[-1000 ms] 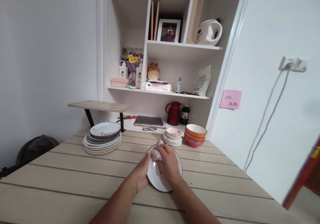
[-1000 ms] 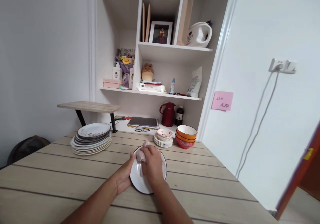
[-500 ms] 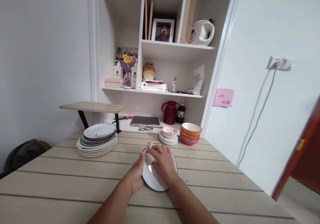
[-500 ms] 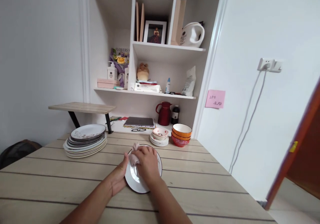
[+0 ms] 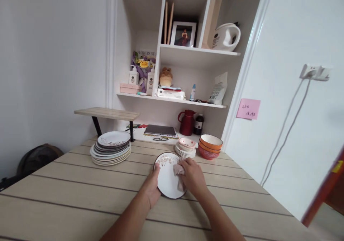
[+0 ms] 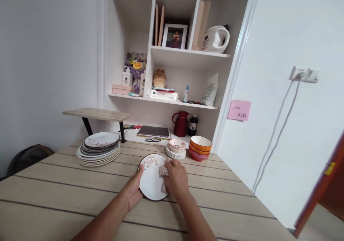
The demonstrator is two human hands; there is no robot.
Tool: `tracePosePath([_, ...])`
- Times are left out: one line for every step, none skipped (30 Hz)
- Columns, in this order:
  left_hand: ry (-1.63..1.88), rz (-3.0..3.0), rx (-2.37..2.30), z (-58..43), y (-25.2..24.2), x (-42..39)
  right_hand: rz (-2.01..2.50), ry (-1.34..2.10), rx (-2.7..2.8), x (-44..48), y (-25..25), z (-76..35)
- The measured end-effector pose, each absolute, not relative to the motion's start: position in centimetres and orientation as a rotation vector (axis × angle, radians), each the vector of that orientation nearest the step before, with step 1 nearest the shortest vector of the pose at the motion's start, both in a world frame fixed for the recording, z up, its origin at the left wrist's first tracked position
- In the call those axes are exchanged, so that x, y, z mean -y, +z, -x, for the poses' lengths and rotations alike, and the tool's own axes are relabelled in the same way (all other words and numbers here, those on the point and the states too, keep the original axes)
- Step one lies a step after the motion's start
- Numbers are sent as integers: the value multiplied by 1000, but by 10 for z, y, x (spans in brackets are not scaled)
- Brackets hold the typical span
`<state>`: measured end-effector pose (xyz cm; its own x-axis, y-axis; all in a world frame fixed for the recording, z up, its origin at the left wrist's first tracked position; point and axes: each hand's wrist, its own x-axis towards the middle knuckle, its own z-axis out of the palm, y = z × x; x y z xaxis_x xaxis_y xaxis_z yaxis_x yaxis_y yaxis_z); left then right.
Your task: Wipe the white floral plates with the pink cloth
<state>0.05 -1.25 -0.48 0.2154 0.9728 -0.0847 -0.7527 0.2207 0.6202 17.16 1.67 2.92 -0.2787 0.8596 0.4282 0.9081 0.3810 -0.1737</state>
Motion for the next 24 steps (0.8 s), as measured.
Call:
tracePosePath([1282, -500, -528, -1, -6, 12, 1531, -112, 2229, -14, 30, -172])
tracePosePath([1294, -495, -533, -2, -7, 12, 1542, -76, 2280, -11, 30, -172])
tracePosePath([1308, -492, -539, -2, -8, 12, 1552, -45, 2340, -7, 30, -172])
tracePosePath([1321, -494, -541, -3, -8, 12, 1557, -28, 2401, -2, 30, -172])
tracePosePath([1330, -501, -541, -3, -8, 13, 1555, -28, 2454, 1, 30, -171])
tracePosePath([1330, -513, -537, -3, -7, 14, 1542, -43, 2495, 5, 30, -170])
tracePosePath([1317, -528, -530, -2, -6, 15, 1515, -60, 2524, 8, 29, -168])
tracePosePath([1290, -545, -519, -2, -4, 16, 1476, -68, 2541, 10, 30, -167])
tracePosePath([1257, -561, -504, -1, -2, 17, 1426, -56, 2551, 11, 30, -165])
tracePosePath([1227, -576, -488, 0, 0, 18, 1367, -22, 2553, 12, 31, -164])
tracePosePath([1204, -590, -473, 0, 2, 18, 1304, 34, 2548, 13, 32, -162])
tracePosePath([1187, -603, -457, 1, 4, 19, 1235, 110, 2537, 13, 33, -161])
tracePosePath([1178, -616, -443, 1, 5, 19, 1165, 202, 2521, 13, 33, -160])
tracePosePath([1173, -627, -432, 1, 5, 19, 1096, 298, 2501, 13, 33, -158])
tracePosePath([1170, -637, -426, 1, 5, 18, 1034, 388, 2476, 13, 32, -156])
tracePosePath([1169, -645, -426, 1, 4, 18, 977, 461, 2446, 13, 31, -153])
tracePosePath([1171, -650, -435, 1, 3, 17, 929, 510, 2407, 13, 28, -150])
tracePosePath([1175, -653, -449, 1, 1, 16, 896, 535, 2360, 12, 26, -147])
tracePosePath([1175, -655, -462, 0, 0, 15, 883, 538, 2303, 9, 23, -144])
tracePosePath([1177, -657, -472, 0, -1, 15, 887, 526, 2244, 6, 21, -141])
tracePosePath([1180, -660, -476, -1, -2, 14, 911, 499, 2186, 2, 19, -138])
tracePosePath([1185, -664, -475, -2, -2, 14, 949, 456, 2133, -2, 18, -136])
tracePosePath([1192, -671, -471, -3, -2, 15, 992, 400, 2093, -7, 18, -135])
tracePosePath([1199, -680, -466, -4, -2, 15, 1031, 334, 2066, -12, 19, -135])
